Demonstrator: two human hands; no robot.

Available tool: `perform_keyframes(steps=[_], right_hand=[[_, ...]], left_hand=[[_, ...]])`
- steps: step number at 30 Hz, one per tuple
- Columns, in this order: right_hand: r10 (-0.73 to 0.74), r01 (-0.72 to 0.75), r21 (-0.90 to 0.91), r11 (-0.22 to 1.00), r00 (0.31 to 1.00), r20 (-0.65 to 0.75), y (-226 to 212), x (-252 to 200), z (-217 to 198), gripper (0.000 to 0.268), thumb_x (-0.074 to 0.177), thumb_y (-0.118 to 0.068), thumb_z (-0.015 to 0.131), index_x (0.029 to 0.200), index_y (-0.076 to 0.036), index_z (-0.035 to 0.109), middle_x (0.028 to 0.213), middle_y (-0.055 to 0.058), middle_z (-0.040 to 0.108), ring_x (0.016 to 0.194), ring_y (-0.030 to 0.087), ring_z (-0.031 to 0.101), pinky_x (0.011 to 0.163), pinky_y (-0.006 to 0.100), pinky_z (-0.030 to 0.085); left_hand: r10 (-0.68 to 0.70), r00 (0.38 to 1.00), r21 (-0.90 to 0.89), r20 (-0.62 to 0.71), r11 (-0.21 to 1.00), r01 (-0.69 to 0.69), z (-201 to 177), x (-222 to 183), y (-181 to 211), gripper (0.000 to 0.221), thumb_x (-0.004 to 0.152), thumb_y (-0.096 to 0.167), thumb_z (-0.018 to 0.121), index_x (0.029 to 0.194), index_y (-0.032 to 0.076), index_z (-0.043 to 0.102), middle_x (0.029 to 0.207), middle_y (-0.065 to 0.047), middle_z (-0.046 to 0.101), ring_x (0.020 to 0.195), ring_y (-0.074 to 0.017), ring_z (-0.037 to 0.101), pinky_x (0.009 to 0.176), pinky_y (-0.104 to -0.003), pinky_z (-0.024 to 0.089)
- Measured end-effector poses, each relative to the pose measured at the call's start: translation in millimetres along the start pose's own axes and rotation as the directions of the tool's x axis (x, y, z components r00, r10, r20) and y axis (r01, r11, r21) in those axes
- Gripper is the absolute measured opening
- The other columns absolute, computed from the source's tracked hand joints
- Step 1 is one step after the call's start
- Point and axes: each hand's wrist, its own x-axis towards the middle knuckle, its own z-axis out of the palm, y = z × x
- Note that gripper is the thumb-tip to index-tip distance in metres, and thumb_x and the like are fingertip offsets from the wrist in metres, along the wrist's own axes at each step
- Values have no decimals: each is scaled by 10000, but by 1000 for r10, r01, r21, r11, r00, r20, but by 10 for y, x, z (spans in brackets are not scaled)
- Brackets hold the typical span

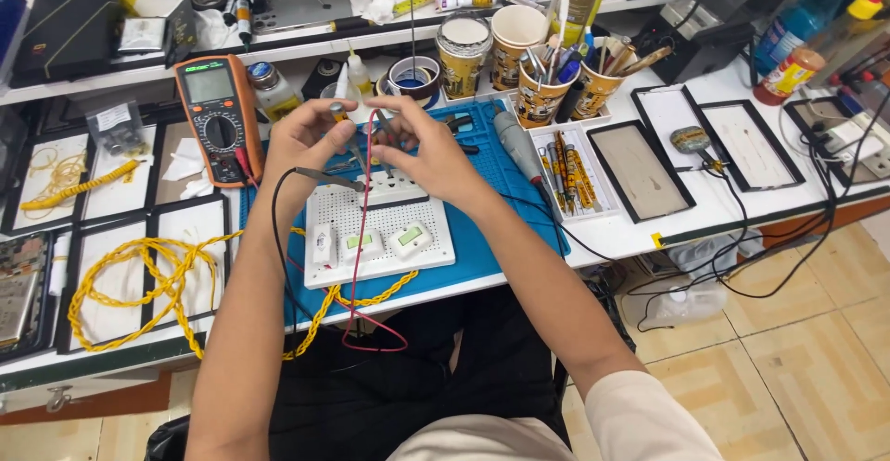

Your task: Using a multimeter to probe and test electrical connections on a breadboard circuit.

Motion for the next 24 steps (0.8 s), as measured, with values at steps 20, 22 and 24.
perform_keyframes(steps=[20,22,24], right_hand=[[-5,4,-103,995,1000,-7,-189,-9,-6,678,1061,-13,787,1649,-167,488,1128,184,803,1013,341,756,930,475,590],[-2,-3,-120,993,999,-40,-140,-2,-18,658,1077,-17,776,1651,-143,479,1124,221,794,1000,365,746,916,487,590],[18,-23,-109,994,999,-41,-137,-6,-38,662,1075,-6,770,1655,-138,478,1109,225,789,991,366,731,921,496,588]], left_hand=[[92,996,25,-4,995,-92,1,22,-208,359,1100,142,823,1446,195,743,1005,-33,685,961,-155,724,828,-318,647],[108,994,-4,35,994,-107,53,-4,-78,387,1068,136,862,1440,193,770,1027,-56,723,986,-161,734,859,-342,659],[129,987,-20,91,992,-128,119,-37,164,370,1054,143,868,1414,171,787,1037,-68,745,1023,-174,735,904,-353,654]])
